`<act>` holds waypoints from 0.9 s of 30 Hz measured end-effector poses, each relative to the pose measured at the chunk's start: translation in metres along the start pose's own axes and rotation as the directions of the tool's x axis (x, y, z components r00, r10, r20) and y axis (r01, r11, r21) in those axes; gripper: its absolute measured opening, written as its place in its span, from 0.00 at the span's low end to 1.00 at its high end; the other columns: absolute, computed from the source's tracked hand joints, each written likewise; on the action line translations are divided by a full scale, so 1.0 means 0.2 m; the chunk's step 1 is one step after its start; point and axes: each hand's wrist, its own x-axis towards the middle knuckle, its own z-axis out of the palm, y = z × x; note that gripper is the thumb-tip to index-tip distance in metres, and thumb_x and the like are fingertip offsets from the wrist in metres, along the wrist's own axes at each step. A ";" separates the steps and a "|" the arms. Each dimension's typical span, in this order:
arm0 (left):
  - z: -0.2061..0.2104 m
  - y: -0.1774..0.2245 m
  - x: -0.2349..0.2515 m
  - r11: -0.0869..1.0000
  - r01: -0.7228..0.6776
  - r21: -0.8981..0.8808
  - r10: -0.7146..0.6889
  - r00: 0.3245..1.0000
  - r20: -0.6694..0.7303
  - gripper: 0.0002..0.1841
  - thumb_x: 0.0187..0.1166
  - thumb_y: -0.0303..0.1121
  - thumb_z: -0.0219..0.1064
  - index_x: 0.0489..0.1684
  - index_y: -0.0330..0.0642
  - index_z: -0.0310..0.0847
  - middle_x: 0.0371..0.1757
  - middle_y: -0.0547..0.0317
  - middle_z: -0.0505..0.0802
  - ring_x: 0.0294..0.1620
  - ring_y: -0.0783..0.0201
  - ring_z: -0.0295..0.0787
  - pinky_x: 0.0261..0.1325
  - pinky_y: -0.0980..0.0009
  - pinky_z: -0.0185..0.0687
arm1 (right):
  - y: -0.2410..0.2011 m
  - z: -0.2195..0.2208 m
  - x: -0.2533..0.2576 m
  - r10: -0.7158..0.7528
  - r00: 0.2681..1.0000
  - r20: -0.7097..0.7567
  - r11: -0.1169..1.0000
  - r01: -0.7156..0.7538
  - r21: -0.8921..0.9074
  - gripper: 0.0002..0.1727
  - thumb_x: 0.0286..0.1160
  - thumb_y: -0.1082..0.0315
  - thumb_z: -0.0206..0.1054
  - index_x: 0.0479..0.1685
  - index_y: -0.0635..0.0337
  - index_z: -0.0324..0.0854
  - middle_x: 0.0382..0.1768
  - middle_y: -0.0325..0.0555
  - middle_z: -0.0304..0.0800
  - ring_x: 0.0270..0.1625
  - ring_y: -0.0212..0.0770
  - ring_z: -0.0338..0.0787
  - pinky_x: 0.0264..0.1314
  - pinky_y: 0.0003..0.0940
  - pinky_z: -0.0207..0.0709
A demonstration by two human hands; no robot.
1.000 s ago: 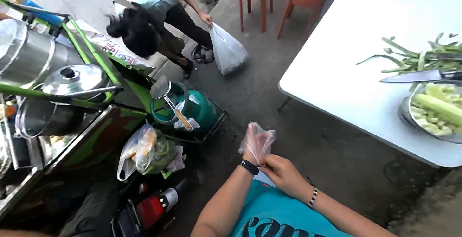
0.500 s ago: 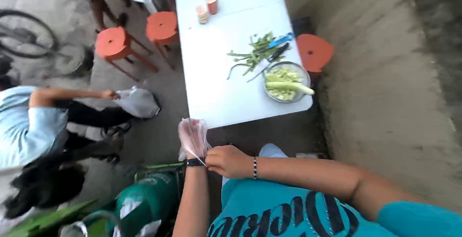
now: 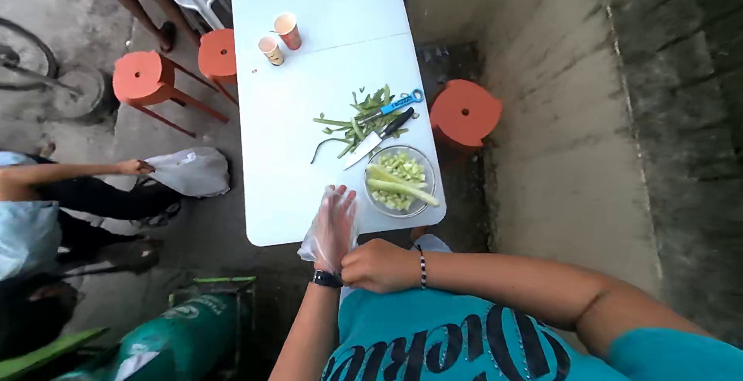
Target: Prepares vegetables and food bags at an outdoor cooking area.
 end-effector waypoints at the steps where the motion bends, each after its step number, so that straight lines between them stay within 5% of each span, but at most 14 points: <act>1: 0.06 -0.06 0.00 1.000 0.014 0.024 -0.013 1.000 -0.024 0.27 0.95 0.41 0.38 0.84 0.31 0.57 0.77 0.41 0.79 0.73 0.52 0.83 0.73 0.57 0.82 | 0.02 -0.06 -0.04 -0.025 0.999 0.035 1.000 0.025 0.006 0.04 0.74 0.73 0.69 0.33 0.61 0.87 0.33 0.49 0.88 0.38 0.50 0.91 0.38 0.49 0.84; 6: 0.28 -0.19 0.01 0.995 -0.047 0.091 0.074 0.944 -0.321 0.28 0.95 0.46 0.40 0.81 0.33 0.62 0.70 0.43 0.84 0.65 0.52 0.87 0.63 0.55 0.88 | 0.02 -0.30 -0.21 -0.082 0.970 0.227 0.997 0.080 0.016 0.04 0.74 0.71 0.70 0.36 0.61 0.88 0.35 0.51 0.90 0.38 0.52 0.92 0.37 0.51 0.84; 9: 0.36 -0.19 -0.03 0.996 -0.034 0.083 0.065 0.907 -0.416 0.32 0.95 0.53 0.34 0.76 0.32 0.67 0.61 0.43 0.88 0.58 0.53 0.90 0.59 0.54 0.90 | 0.03 -0.50 -0.26 -0.037 0.942 0.334 0.998 0.052 -0.035 0.11 0.77 0.60 0.73 0.44 0.58 0.93 0.47 0.51 0.92 0.46 0.52 0.93 0.43 0.55 0.87; 11: 0.38 -0.22 -0.06 0.998 -0.012 0.069 0.040 0.910 -0.413 0.35 0.94 0.56 0.31 0.75 0.35 0.69 0.59 0.45 0.90 0.57 0.56 0.90 0.60 0.56 0.88 | 0.12 -0.66 -0.26 0.049 0.977 0.208 0.999 -0.048 -0.009 0.14 0.78 0.56 0.71 0.42 0.59 0.93 0.49 0.50 0.93 0.51 0.49 0.93 0.51 0.53 0.87; 13: 0.40 -0.26 -0.06 0.988 0.056 0.141 0.014 0.891 -0.455 0.34 0.94 0.55 0.32 0.72 0.34 0.72 0.56 0.44 0.90 0.55 0.56 0.90 0.57 0.55 0.89 | 0.31 -0.80 -0.26 0.165 0.986 0.000 0.986 -0.165 -0.038 0.12 0.77 0.63 0.70 0.39 0.64 0.91 0.44 0.51 0.92 0.47 0.47 0.93 0.52 0.50 0.87; 16: 0.41 -0.32 -0.02 0.824 0.215 0.524 0.110 0.847 -0.520 0.27 0.95 0.47 0.45 0.66 0.33 0.81 0.55 0.41 0.92 0.56 0.53 0.90 0.62 0.52 0.86 | 0.63 -1.01 -0.24 0.460 0.883 -0.095 0.844 -0.468 -0.263 0.11 0.82 0.64 0.67 0.48 0.63 0.90 0.51 0.55 0.92 0.58 0.55 0.91 0.64 0.59 0.82; 18: 0.43 -0.38 0.00 0.687 0.256 0.680 0.156 0.862 -0.483 0.24 0.92 0.46 0.53 0.66 0.34 0.82 0.57 0.38 0.91 0.61 0.49 0.88 0.70 0.48 0.80 | 0.81 -1.09 -0.24 0.553 0.831 -0.061 0.765 -0.535 -0.358 0.13 0.81 0.68 0.68 0.58 0.60 0.90 0.59 0.60 0.90 0.67 0.61 0.87 0.72 0.63 0.76; 22: 0.55 -0.46 0.07 0.627 0.373 0.684 0.105 0.830 -0.548 0.26 0.88 0.51 0.59 0.67 0.36 0.82 0.58 0.38 0.91 0.63 0.46 0.88 0.71 0.45 0.78 | 1.07 -1.08 -0.19 0.556 0.830 0.041 0.703 -0.444 -0.556 0.19 0.73 0.73 0.72 0.63 0.52 0.89 0.62 0.60 0.87 0.72 0.69 0.80 0.63 0.70 0.77; 27: 0.67 -0.50 0.18 0.666 0.460 0.587 0.120 0.711 -0.693 0.35 0.72 0.50 0.78 0.71 0.33 0.76 0.59 0.39 0.92 0.64 0.46 0.88 0.73 0.46 0.78 | 1.28 -1.09 -0.13 0.505 0.827 0.246 0.711 -0.237 -0.662 0.18 0.71 0.78 0.70 0.61 0.59 0.87 0.63 0.64 0.85 0.70 0.71 0.81 0.61 0.71 0.78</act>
